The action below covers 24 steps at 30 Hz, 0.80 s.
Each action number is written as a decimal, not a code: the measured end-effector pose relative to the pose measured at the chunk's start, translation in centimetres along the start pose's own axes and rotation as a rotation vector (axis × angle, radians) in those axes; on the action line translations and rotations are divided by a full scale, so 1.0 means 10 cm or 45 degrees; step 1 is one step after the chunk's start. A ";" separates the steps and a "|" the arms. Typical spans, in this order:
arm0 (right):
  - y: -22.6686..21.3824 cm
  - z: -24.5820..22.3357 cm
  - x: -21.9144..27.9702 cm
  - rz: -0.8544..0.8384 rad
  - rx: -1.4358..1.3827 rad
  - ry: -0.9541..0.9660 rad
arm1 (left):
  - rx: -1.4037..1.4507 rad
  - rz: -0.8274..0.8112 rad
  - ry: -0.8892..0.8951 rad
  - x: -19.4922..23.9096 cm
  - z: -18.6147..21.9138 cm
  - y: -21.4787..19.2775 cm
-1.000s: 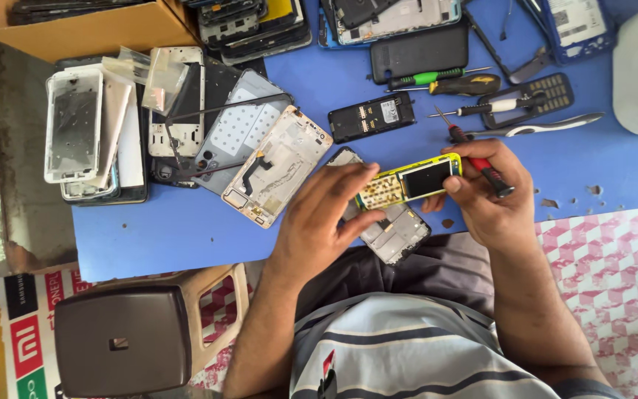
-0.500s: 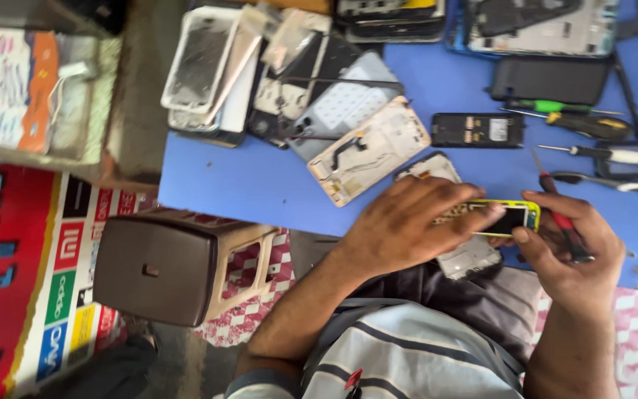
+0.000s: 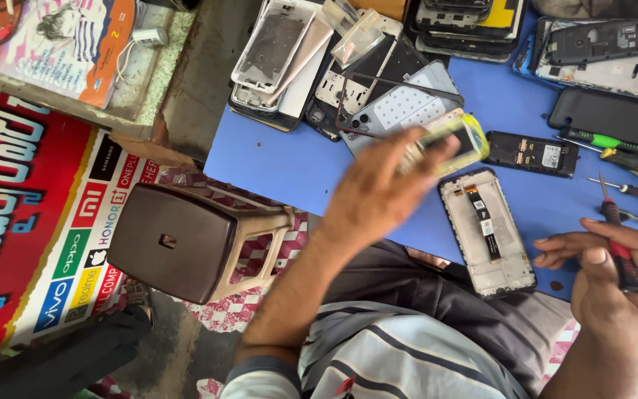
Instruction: The person disassembles a white smartphone, removes the back cover, and uses a screwdriver to scrape adhesive from the interior frame. They handle multiple phone parts and tools on a cluttered workbench.
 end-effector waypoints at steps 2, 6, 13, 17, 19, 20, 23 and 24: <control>0.00 0.03 0.03 -0.011 0.043 -0.008 | -0.136 0.113 0.049 -0.06 -0.20 -0.19; -0.04 0.04 0.09 -0.029 0.143 -0.018 | -0.358 0.029 0.053 -0.27 -0.46 -0.27; 0.00 0.03 0.04 0.009 0.095 0.070 | -0.326 -0.215 0.086 -0.49 -0.53 -0.22; 0.00 0.07 0.03 -0.035 -0.028 0.127 | -0.246 -0.357 0.063 -0.54 -0.51 -0.25; 0.01 0.08 0.02 -0.069 0.006 0.141 | -0.233 -0.383 0.046 -0.57 -0.50 -0.27; 0.01 0.05 0.01 -0.078 0.034 0.127 | -0.235 -0.396 0.034 -0.58 -0.50 -0.27; 0.05 -0.07 -0.06 -0.125 0.104 0.084 | -0.303 -0.339 0.051 -0.56 -0.44 -0.29; 0.06 -0.13 -0.09 -0.133 0.120 0.067 | -0.299 -0.306 0.066 -0.54 -0.40 -0.30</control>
Point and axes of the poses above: each hand's wrist, its own x-axis away from the middle knuckle, its own y-axis out of the palm, z = x × y, the point moved 9 cm from there along -x, towards the middle knuckle, and after that the axes turned 4 degrees about -x, right-handed, at the moved point
